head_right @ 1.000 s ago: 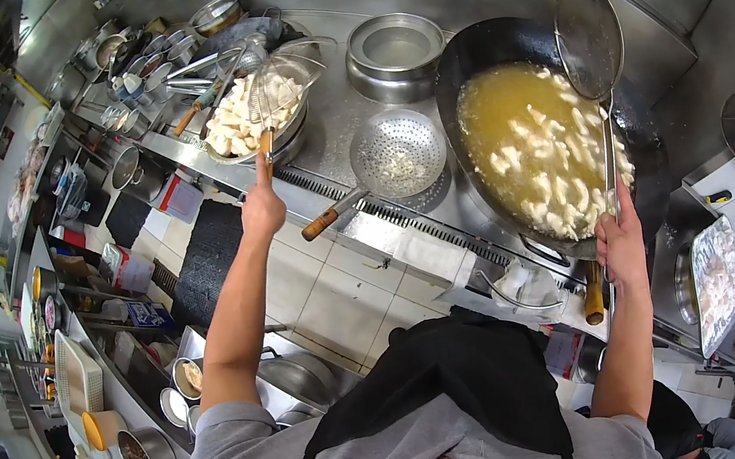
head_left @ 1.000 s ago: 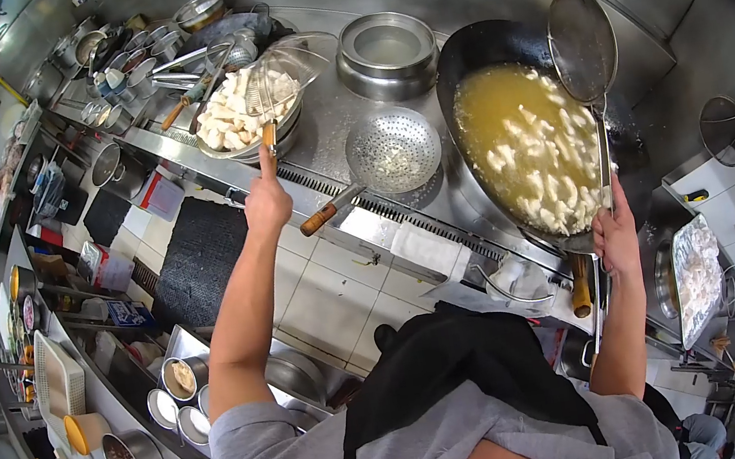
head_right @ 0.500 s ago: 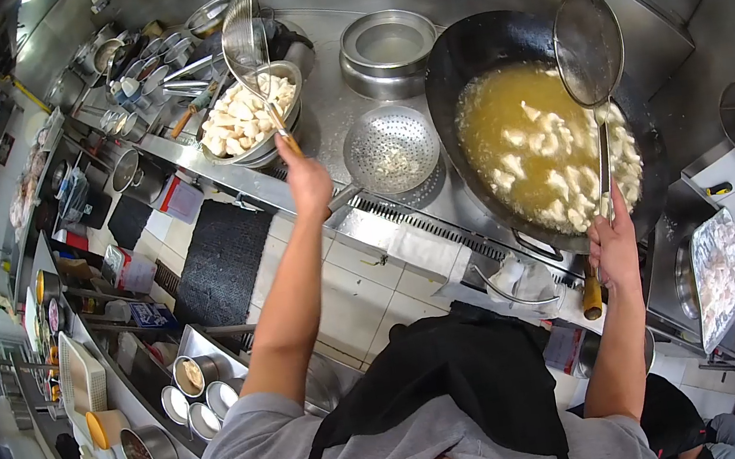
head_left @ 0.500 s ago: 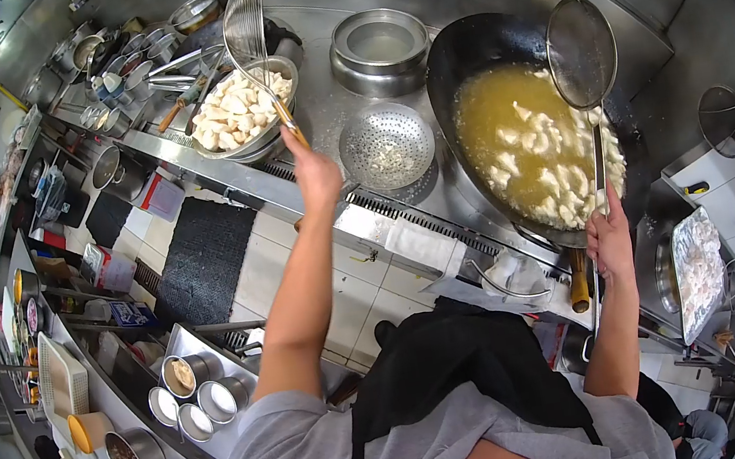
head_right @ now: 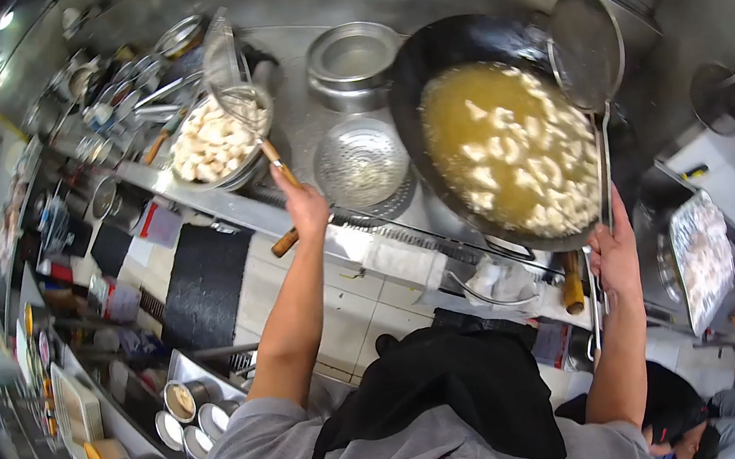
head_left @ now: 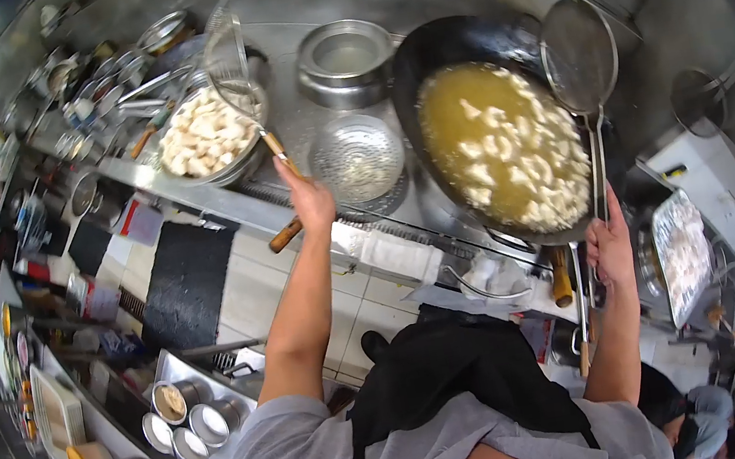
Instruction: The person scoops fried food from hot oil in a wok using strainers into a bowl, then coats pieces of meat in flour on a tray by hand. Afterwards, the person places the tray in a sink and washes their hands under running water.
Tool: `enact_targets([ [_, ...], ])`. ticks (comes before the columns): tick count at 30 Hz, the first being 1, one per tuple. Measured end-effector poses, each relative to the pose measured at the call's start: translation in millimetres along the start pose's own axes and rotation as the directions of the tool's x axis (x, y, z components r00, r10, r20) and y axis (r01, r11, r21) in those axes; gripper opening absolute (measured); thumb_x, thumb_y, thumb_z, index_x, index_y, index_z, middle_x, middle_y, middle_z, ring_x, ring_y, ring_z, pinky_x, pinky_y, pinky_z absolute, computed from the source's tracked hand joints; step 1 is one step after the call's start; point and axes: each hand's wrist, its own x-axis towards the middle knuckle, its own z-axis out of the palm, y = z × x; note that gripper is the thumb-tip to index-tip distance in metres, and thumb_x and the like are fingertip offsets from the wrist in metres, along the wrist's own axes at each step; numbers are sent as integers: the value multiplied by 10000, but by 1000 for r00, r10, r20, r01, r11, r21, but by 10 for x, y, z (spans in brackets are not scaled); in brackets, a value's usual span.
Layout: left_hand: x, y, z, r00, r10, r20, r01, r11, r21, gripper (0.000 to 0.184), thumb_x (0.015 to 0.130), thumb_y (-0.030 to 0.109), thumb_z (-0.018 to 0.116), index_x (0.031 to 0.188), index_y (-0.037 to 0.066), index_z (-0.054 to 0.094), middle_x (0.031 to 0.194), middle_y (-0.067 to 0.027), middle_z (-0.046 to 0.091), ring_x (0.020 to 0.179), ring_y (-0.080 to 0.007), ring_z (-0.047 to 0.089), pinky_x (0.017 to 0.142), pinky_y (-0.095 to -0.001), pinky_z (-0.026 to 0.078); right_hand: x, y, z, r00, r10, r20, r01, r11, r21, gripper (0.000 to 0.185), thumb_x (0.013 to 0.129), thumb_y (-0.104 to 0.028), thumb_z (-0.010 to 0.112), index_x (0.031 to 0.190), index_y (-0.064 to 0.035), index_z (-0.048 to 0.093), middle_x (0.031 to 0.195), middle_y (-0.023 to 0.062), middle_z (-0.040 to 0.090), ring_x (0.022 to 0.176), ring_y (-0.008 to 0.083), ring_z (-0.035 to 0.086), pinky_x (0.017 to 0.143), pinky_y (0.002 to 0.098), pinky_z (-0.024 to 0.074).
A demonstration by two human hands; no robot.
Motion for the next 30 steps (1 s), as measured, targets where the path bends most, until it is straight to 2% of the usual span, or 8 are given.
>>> enact_targets([
  [4,-229,464,46,890,451,-65,-454,890,-42,717,903,9,450,1499,119,66,1382,-284,429,1155,-441,532,983,-483,400,75,-9,-424,998,60,14,-58,990,-126,652,932,-13,385,1516,-241,211,617,-53,364,436,40,298,373,215,304],
  [6,-362,932,-97,954,162,252,-82,950,-302,705,899,9,464,1500,118,112,1017,-166,578,704,-223,600,649,-364,514,211,22,-695,997,81,-16,-82,950,-302,668,910,-24,413,1514,-234,218,627,-9,409,441,76,347,391,249,353],
  [8,-449,1284,-151,906,198,375,-19,902,-431,672,907,7,457,1487,180,165,767,-13,464,550,-70,441,434,-238,390,496,310,-1107,998,-53,-34,25,828,-560,676,903,-27,424,1511,-239,221,654,41,481,475,130,441,442,296,414],
  [10,-451,1481,-105,863,224,453,-57,934,-353,681,897,4,449,1493,178,167,750,-16,466,545,-78,443,429,-244,388,648,294,-1292,985,-174,21,127,624,-771,683,895,-30,436,1508,-243,224,682,90,553,509,185,534,493,344,475],
  [12,-383,1566,30,821,235,521,-103,958,-269,690,887,2,440,1498,177,170,734,-18,468,541,-85,445,425,-251,387,767,196,-1363,986,-163,33,80,289,-954,700,865,-44,501,1491,-238,255,1008,256,646,1001,407,619,861,469,488],
  [16,-319,1722,510,759,338,557,-444,894,62,694,836,50,488,1483,91,240,967,-204,606,598,-245,590,490,-364,470,1135,-202,-1259,993,-75,88,91,47,-995,693,857,-46,497,1482,-250,278,1042,215,654,971,365,644,837,452,510],
  [23,-494,2181,707,563,-131,816,-94,971,220,752,800,-24,514,1480,158,249,668,-23,447,482,-120,445,399,-272,352,2021,-190,-1339,964,-75,256,245,-132,-961,440,995,-192,374,1407,-334,432,1076,107,674,1014,275,657,834,390,526],
  [30,-694,2266,570,273,-447,852,139,894,425,739,829,47,602,1468,190,259,768,-47,544,529,-111,467,457,-275,398,2161,-197,-2328,923,12,386,372,-291,-881,469,969,-169,419,1380,-391,452,1110,99,652,1032,296,645,850,410,520],
])
